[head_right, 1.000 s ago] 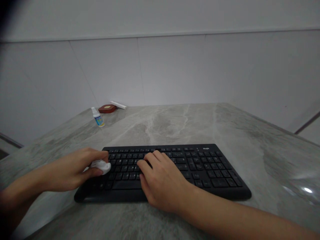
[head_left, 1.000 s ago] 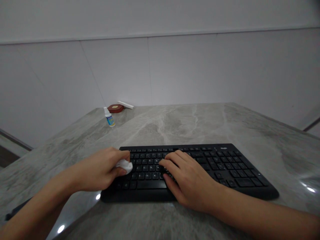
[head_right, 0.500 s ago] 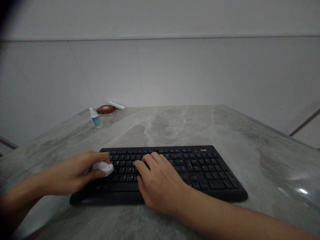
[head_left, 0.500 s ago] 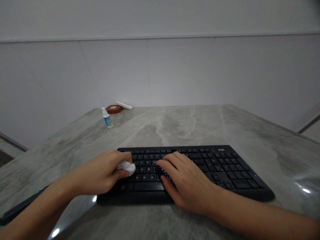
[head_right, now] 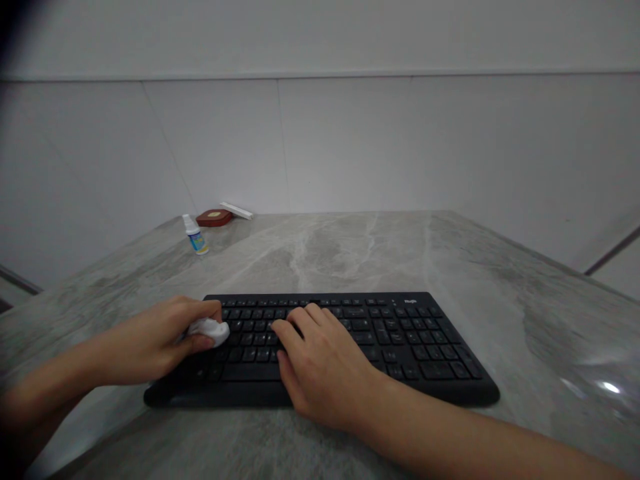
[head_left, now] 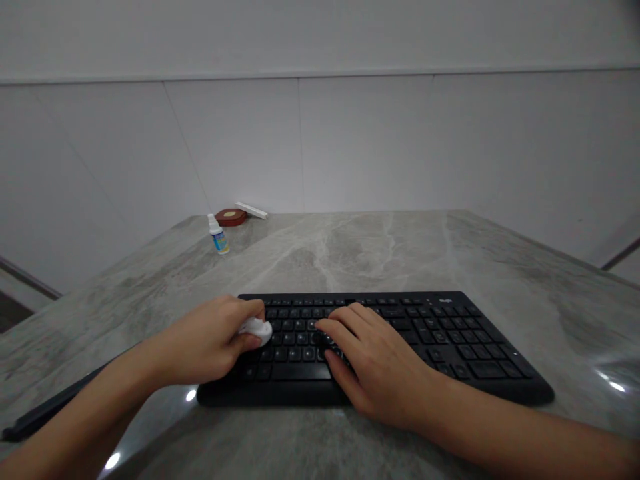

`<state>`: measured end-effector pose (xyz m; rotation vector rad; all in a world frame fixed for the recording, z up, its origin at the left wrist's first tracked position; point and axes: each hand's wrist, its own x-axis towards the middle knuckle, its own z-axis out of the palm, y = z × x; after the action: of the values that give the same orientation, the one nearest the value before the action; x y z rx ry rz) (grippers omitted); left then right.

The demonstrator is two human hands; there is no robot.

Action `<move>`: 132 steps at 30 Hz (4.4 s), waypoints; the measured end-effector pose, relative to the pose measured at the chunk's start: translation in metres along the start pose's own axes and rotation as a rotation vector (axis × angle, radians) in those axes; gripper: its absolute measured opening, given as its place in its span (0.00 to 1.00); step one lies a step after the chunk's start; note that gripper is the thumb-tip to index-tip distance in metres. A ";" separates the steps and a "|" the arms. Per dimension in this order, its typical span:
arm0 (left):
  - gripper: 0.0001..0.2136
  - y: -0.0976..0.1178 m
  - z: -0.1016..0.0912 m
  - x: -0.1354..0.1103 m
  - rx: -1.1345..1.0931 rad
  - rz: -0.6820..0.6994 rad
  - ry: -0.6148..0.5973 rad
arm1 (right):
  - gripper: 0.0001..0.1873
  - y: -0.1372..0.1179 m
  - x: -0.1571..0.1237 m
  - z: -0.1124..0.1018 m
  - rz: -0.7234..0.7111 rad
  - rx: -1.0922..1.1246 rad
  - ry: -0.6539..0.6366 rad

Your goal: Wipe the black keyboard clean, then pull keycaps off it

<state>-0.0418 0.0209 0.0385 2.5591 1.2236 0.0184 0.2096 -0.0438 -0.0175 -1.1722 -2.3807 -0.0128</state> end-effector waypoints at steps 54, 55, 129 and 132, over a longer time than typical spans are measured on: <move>0.09 0.003 0.007 0.004 -0.002 0.015 0.077 | 0.15 0.001 0.000 0.001 -0.017 -0.008 0.012; 0.09 0.004 0.009 0.005 -0.017 0.019 0.108 | 0.15 0.001 0.000 0.001 -0.015 -0.010 0.013; 0.06 0.017 0.025 0.009 0.029 0.194 0.094 | 0.15 0.001 0.001 0.002 -0.009 -0.001 0.006; 0.05 0.017 0.022 0.007 0.048 0.188 0.064 | 0.15 0.001 0.001 0.002 -0.010 -0.003 0.004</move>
<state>-0.0214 0.0100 0.0216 2.7259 1.0122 0.1145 0.2088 -0.0418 -0.0191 -1.1611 -2.3836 -0.0219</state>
